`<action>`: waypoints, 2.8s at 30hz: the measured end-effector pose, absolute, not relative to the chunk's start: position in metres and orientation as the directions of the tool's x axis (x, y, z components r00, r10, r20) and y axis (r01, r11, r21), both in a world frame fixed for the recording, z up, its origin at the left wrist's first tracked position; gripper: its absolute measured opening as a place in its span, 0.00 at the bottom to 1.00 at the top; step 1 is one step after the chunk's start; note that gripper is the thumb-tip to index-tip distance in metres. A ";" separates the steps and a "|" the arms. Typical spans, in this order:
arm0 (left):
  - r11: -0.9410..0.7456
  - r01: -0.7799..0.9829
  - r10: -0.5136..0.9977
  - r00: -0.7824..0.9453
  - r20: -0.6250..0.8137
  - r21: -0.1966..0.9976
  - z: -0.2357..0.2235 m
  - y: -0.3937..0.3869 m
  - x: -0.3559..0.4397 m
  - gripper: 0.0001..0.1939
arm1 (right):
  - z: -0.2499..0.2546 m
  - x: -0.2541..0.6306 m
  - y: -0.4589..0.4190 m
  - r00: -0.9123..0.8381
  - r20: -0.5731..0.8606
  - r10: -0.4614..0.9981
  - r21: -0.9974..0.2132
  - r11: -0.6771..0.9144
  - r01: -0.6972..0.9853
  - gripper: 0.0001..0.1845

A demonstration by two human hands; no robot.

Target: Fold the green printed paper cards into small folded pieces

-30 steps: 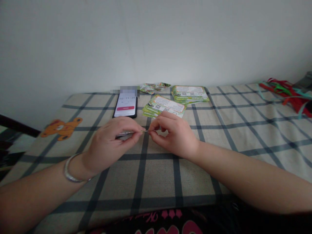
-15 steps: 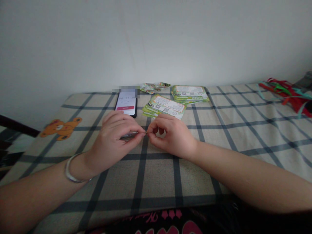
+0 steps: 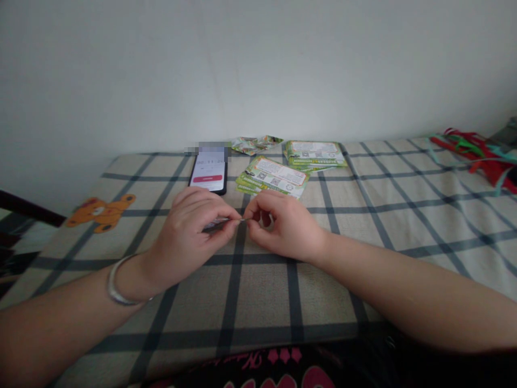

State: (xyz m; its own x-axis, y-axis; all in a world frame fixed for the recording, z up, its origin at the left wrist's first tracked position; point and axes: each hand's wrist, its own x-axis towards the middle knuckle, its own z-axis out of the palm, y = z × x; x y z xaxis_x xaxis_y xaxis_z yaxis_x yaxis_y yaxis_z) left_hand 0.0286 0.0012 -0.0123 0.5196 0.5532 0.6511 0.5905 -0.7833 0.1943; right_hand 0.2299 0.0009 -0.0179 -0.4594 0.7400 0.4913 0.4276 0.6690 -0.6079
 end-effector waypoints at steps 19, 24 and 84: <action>-0.802 0.579 0.535 0.584 0.610 0.149 -0.012 -0.002 0.029 0.06 | -0.018 0.227 0.001 -0.474 0.480 0.738 -0.567 0.673 0.475 0.04; -0.797 0.577 0.554 0.578 0.599 0.180 -0.012 -0.002 0.028 0.05 | -0.018 0.228 0.002 -0.451 0.459 0.766 -0.629 0.638 0.444 0.04; -0.792 0.563 0.585 0.588 0.559 0.237 -0.018 -0.001 0.025 0.04 | -0.025 0.233 0.014 -0.525 0.150 0.838 -0.950 0.270 0.159 0.04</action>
State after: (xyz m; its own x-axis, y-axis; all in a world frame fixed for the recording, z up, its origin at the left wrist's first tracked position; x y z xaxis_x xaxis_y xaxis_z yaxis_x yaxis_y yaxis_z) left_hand 0.0254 -0.0007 -0.0182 0.5878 0.5852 0.5586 0.5627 -0.7918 0.2375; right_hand 0.2329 0.0144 -0.0248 -0.5251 0.8377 0.1504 0.1588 0.2700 -0.9497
